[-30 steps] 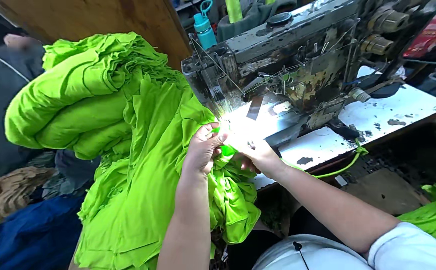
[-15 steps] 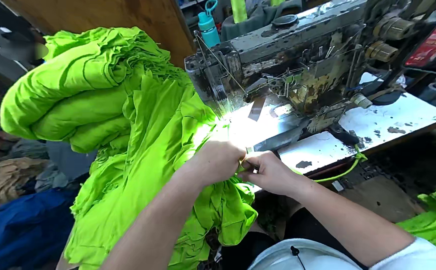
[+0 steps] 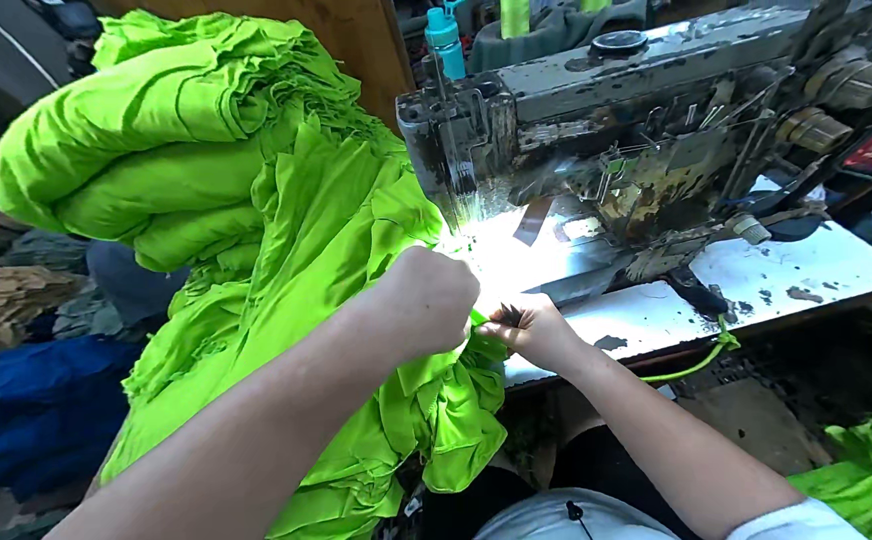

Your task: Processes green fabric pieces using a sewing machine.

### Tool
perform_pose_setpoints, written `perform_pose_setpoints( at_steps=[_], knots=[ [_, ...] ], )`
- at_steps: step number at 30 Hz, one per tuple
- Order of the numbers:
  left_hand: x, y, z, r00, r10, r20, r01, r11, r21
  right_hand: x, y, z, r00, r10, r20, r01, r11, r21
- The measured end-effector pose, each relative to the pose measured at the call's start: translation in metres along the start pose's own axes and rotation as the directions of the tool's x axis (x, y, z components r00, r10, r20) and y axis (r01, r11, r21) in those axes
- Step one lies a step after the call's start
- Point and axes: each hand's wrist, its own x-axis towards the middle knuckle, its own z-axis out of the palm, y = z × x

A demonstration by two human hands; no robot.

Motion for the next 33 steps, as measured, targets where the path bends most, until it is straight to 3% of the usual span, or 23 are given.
perform_pose_setpoints(
  at_steps=[4, 9, 16, 20, 23, 29, 33],
  knots=[
    [0.002, 0.005, -0.006, 0.986, -0.068, 0.149, 0.058, 0.996, 0.075, -0.002, 0.001, 0.002, 0.997, -0.072, -0.012, 0.071, 0.996, -0.057],
    [0.004, -0.003, 0.016, 0.983, 0.181, -0.017, -0.181, 0.981, -0.070, -0.006, 0.006, 0.001, 0.985, -0.170, 0.016, 0.171, 0.978, -0.120],
    [0.005, -0.015, 0.015, 0.992, 0.096, -0.079, -0.100, 0.994, -0.041, -0.005, 0.002, 0.001, 0.997, -0.081, 0.001, 0.080, 0.995, -0.056],
    [0.003, -0.026, 0.028, 0.924, 0.164, -0.346, -0.190, 0.981, -0.043, -0.003, -0.003, -0.001, 1.000, -0.023, -0.016, 0.023, 0.999, -0.028],
    [-0.001, -0.018, 0.044, 0.870, 0.179, -0.459, -0.241, 0.967, -0.080, -0.007, -0.002, -0.002, 0.999, -0.032, -0.025, 0.032, 0.999, -0.008],
    [0.000, 0.004, 0.081, 0.857, 0.080, -0.509, -0.089, 0.996, 0.006, -0.013, 0.008, 0.005, 0.968, -0.208, -0.144, 0.192, 0.974, -0.116],
    [0.009, 0.002, 0.065, 0.890, -0.040, -0.454, 0.003, 0.997, -0.083, 0.002, 0.008, 0.011, 0.951, -0.207, -0.228, 0.192, 0.977, -0.088]
  ],
)
